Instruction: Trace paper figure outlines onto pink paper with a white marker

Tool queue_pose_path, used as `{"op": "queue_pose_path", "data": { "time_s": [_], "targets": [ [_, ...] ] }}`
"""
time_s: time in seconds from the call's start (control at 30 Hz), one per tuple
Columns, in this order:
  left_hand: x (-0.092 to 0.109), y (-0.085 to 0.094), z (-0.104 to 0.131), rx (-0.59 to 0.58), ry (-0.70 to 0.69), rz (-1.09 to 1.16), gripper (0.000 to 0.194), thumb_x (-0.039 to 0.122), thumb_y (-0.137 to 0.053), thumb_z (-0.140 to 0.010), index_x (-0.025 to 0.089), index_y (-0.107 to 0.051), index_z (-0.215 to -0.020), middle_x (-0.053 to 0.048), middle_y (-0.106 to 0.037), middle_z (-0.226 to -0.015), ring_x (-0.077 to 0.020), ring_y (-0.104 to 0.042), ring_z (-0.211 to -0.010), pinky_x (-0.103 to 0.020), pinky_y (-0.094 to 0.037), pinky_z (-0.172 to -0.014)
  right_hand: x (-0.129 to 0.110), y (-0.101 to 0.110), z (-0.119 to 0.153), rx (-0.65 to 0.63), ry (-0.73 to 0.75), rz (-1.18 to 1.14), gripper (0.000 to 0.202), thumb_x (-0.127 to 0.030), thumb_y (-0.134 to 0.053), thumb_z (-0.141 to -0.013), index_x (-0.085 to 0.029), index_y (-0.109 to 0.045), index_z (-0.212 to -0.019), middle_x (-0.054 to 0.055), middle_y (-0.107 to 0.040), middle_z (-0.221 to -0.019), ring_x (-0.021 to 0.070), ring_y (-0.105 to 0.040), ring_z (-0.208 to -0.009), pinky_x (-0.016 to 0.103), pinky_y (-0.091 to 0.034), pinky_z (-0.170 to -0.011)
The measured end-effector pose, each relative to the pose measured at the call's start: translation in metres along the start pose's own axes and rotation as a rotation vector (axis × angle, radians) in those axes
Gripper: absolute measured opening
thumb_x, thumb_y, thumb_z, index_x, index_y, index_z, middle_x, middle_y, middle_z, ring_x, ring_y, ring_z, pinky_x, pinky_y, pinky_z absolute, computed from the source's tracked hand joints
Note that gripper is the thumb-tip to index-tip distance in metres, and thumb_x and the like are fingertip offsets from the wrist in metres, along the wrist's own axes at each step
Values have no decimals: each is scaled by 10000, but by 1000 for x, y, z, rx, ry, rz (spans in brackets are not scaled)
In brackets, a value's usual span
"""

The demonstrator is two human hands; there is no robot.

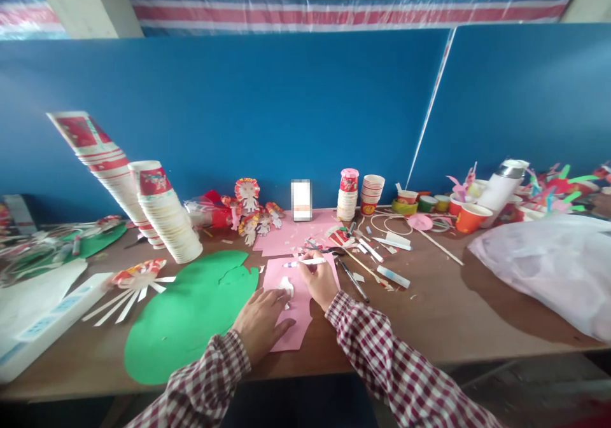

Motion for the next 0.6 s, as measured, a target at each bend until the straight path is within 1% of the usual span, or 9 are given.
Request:
{"op": "queue_pose_path", "data": {
  "time_s": [0.1,0.2,0.33,0.47,0.6],
  "targets": [
    [-1,0,1,24,-8,-1,410,411,-533,-831,187,-531,-1174,-74,-570,-1200,-251,-499,-1111,-471,-325,-1017,11,-6,2,-6,-70,-62,280,-451,-567,-773,-187,-483,-727,-26,-547,-545,119,-505,-455,215,-399,-420],
    [-1,0,1,53,-28,5,387,407,-554,-820,190,-549,-1140,-70,-581,-1167,-249,-510,-1077,-459,-355,-989,14,-7,5,1,-133,-110,326,-493,-584,-752,-181,-492,-741,-2,-588,-586,135,-561,-508,212,-425,-428],
    [-4,0,-1,77,-59,33,361,396,-562,-817,201,-555,-1121,-66,-584,-1137,-239,-513,-1047,-420,-400,-937,18,-6,6,9,-214,-167,325,-484,-602,-750,-174,-506,-750,0,-605,-601,125,-584,-537,203,-457,-461],
    [-10,-3,-2,86,-74,49,310,398,-539,-833,216,-577,-1081,-63,-580,-1121,-234,-516,-1015,-410,-413,-908,28,-3,2,29,-290,-231,317,-466,-623,-742,-162,-536,-756,-1,-615,-620,104,-582,-546,191,-468,-488],
    [-16,-5,-4,70,-94,57,328,395,-497,-860,210,-554,-1124,-62,-585,-1117,-229,-516,-1005,-409,-409,-905,36,0,-1,35,-379,-290,337,-467,-649,-713,-136,-592,-739,23,-624,-624,99,-571,-534,190,-456,-477]
  ]
}}
Point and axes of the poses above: each hand's wrist, its own z-axis away from the middle knuckle, its own y-axis out of the back of the hand, x = y × z, the point moved 4 cm from there along -z, towards the middle knuckle
